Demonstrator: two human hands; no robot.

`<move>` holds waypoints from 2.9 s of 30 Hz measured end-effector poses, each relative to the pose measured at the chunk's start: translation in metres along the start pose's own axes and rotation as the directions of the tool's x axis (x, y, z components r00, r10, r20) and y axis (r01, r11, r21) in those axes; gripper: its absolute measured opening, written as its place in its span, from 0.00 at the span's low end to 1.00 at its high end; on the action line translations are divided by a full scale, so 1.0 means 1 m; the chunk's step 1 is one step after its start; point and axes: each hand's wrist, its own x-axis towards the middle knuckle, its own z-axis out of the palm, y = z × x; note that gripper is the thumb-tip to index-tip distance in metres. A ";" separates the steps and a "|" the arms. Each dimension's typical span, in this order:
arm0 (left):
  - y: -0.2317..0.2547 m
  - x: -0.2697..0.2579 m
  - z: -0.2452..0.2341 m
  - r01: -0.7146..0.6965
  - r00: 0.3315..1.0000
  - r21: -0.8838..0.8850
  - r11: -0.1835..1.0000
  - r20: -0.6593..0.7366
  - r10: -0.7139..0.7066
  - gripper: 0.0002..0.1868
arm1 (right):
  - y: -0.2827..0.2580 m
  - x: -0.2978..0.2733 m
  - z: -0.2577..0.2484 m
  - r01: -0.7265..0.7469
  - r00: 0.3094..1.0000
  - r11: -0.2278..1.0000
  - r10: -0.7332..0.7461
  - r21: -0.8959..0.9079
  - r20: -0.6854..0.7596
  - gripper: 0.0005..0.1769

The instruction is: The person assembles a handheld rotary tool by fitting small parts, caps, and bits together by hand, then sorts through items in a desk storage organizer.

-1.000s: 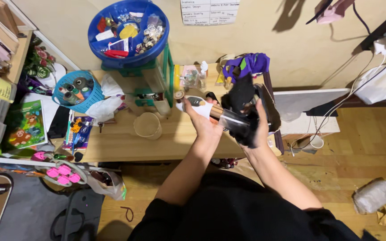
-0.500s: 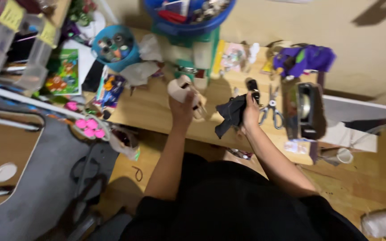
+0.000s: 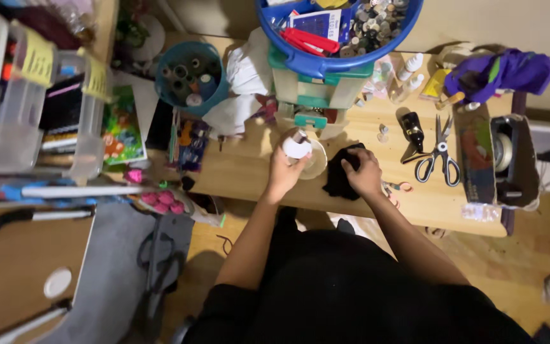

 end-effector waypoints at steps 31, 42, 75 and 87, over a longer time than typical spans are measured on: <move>-0.051 0.026 -0.037 -0.039 0.895 0.762 0.647 0.315 -0.317 0.41 | -0.154 0.028 -0.031 0.335 0.942 0.939 -0.332 0.078 -0.056 0.33; 0.058 0.016 0.007 -0.074 0.985 0.606 0.792 -0.080 0.153 0.43 | 0.084 0.011 -0.013 -0.146 0.684 0.972 0.235 0.186 -0.691 0.45; 0.041 -0.059 0.103 0.568 0.807 -0.598 0.565 0.271 -0.525 0.29 | 0.090 0.066 -0.028 -0.141 0.910 0.982 0.076 0.129 0.409 0.30; 0.066 0.006 0.065 0.399 0.917 -0.519 0.756 0.244 -0.316 0.29 | -0.023 0.029 -0.103 0.397 0.917 0.831 -0.343 0.389 -0.203 0.14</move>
